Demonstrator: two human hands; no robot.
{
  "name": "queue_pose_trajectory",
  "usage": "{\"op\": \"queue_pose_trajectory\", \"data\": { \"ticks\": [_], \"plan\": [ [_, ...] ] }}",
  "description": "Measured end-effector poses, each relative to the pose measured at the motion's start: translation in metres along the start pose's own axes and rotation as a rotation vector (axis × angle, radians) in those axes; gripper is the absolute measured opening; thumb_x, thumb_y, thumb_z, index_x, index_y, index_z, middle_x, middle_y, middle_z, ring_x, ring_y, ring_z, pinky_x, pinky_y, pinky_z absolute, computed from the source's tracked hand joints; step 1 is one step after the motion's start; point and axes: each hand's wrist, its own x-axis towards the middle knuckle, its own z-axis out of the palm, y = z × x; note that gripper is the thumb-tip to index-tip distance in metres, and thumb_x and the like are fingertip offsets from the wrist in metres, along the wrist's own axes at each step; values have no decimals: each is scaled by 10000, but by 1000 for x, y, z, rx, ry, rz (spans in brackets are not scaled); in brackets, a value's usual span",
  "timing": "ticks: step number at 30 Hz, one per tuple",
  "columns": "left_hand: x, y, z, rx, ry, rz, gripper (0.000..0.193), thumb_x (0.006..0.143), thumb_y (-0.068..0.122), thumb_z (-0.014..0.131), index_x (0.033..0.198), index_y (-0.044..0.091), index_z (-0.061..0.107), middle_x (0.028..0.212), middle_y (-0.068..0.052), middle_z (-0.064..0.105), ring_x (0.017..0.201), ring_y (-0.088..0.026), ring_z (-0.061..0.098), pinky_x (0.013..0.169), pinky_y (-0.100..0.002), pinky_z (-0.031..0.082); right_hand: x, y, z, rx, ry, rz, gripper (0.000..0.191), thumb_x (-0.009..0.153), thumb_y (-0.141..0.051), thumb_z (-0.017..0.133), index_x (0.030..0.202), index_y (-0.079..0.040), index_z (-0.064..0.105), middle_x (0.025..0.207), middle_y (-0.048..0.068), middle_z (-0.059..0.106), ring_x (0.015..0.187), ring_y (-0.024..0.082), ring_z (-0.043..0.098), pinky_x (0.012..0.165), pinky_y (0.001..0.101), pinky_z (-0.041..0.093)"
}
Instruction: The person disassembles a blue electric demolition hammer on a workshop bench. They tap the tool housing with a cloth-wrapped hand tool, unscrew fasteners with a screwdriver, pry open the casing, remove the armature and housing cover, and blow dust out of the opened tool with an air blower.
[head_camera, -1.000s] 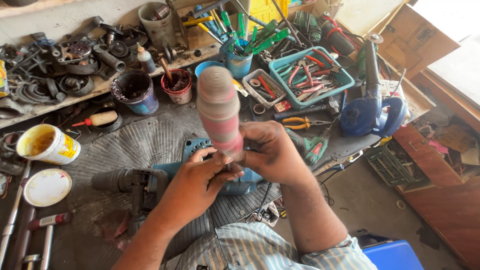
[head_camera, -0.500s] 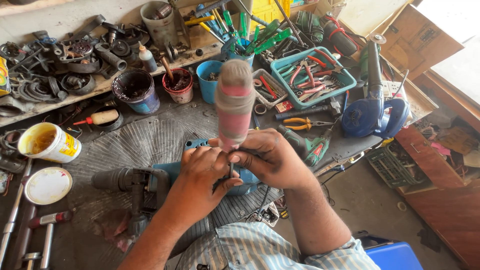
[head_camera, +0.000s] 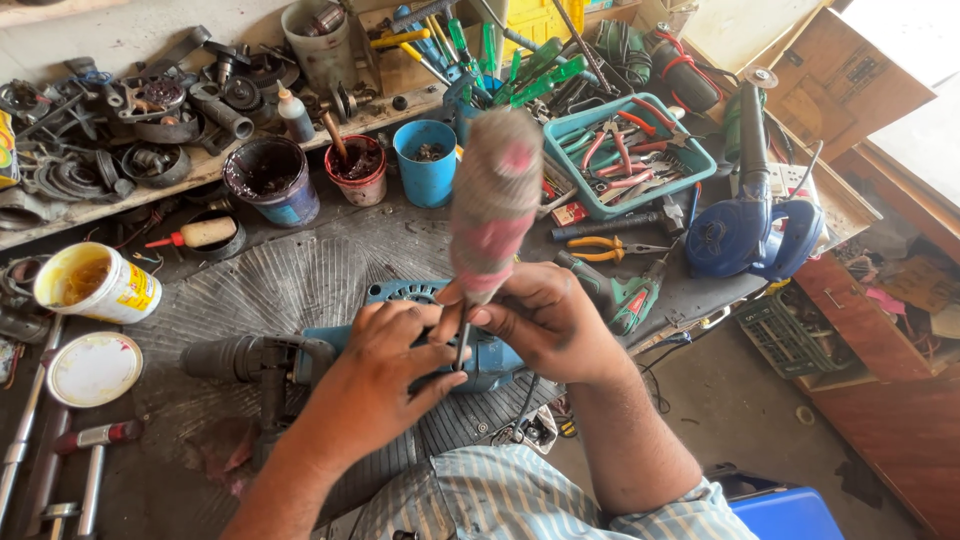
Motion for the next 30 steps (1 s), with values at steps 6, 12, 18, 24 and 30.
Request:
{"op": "queue_pose_trajectory", "data": {
  "ticks": [6, 12, 18, 24, 30],
  "plan": [
    [-1, 3, 11, -27, 84, -9, 188, 805, 272, 824, 911, 142, 738, 1109, -27, 659, 1177, -233, 584, 1016, -475, 379, -2, 6, -1, 237, 59, -28, 305, 1093, -121, 612, 1322, 80, 592, 1026, 147, 722, 982, 208, 723, 928, 366, 593],
    [-2, 2, 10, -6, 91, 9, 188, 788, 261, 831, 908, 148, 741, 1107, -18, 665, 1166, -225, 589, 1026, -478, 379, -4, 10, 2, 288, 92, -49, 312, 1091, -119, 628, 1326, 82, 593, 1003, 153, 725, 949, 210, 724, 906, 364, 588],
    [-2, 3, 10, -32, 81, 12, 254, 780, 313, 847, 949, 150, 751, 1084, -3, 665, 1170, -220, 584, 1048, -481, 378, -4, 11, 3, 282, 97, -52, 304, 1090, -108, 630, 1328, 77, 596, 1006, 151, 725, 957, 208, 722, 911, 366, 590],
    [-4, 2, 6, -59, 63, 11, 331, 779, 344, 843, 1009, 126, 745, 1100, -23, 658, 1172, -231, 579, 1065, -480, 375, -4, 9, 6, 273, 105, -40, 295, 1078, -69, 640, 1335, 73, 613, 1016, 146, 732, 972, 203, 725, 916, 361, 600],
    [-3, 3, 6, -101, 82, -55, 279, 884, 290, 754, 1121, 148, 719, 1065, -28, 688, 1156, -238, 607, 1067, -474, 369, -1, 3, 12, 68, 137, -69, 261, 1036, -15, 683, 1282, 66, 656, 1019, 120, 750, 970, 166, 734, 884, 310, 609]
  ]
}}
